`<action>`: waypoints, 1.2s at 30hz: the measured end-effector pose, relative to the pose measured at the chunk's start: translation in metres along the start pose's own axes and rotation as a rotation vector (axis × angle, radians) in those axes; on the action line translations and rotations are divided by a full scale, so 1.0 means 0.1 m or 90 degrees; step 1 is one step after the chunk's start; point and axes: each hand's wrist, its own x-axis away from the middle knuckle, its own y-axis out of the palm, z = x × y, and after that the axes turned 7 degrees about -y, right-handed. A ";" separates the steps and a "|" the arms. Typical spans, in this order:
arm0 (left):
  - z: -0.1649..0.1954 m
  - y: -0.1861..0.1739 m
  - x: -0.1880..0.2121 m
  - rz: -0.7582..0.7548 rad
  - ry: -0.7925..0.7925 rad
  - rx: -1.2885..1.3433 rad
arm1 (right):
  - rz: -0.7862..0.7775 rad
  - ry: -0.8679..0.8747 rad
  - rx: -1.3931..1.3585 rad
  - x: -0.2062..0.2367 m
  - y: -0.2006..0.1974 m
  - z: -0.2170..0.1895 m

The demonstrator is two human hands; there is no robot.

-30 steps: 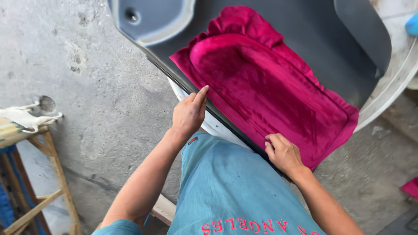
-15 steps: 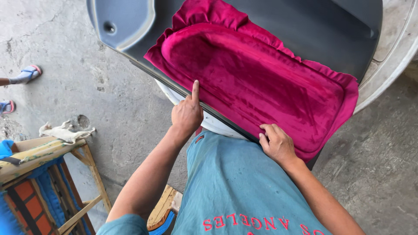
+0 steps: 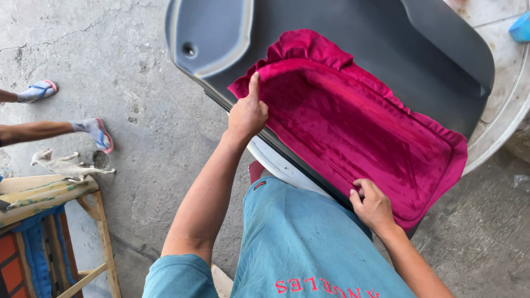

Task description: The person fits a magenta fabric cover with a ruffled edge onto a gray plastic vehicle interior panel lying on a round table. They align the fabric over the recessed area, press and smooth it with both hands, and tuck and pull the edges to seat the cover onto the panel.

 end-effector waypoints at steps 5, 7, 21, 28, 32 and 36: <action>-0.13 -0.18 -0.27 -0.002 0.037 0.014 | -0.004 0.050 0.030 -0.06 0.05 -0.12; -0.17 -0.19 -0.24 -0.011 0.032 -0.012 | 0.006 0.073 0.022 -0.06 0.08 -0.13; -0.03 -0.16 0.00 -0.037 -0.038 -0.013 | 0.005 0.093 -0.021 -0.10 0.12 0.03; 0.00 -0.23 -0.06 0.020 0.027 -0.084 | -0.059 0.055 -0.050 -0.18 -0.08 0.10; 0.08 -0.23 -0.18 0.106 0.076 -0.114 | -0.050 0.056 -0.040 -0.16 -0.17 0.21; 0.11 -0.24 -0.26 0.105 0.113 -0.128 | 0.020 0.113 0.023 -0.08 -0.34 0.54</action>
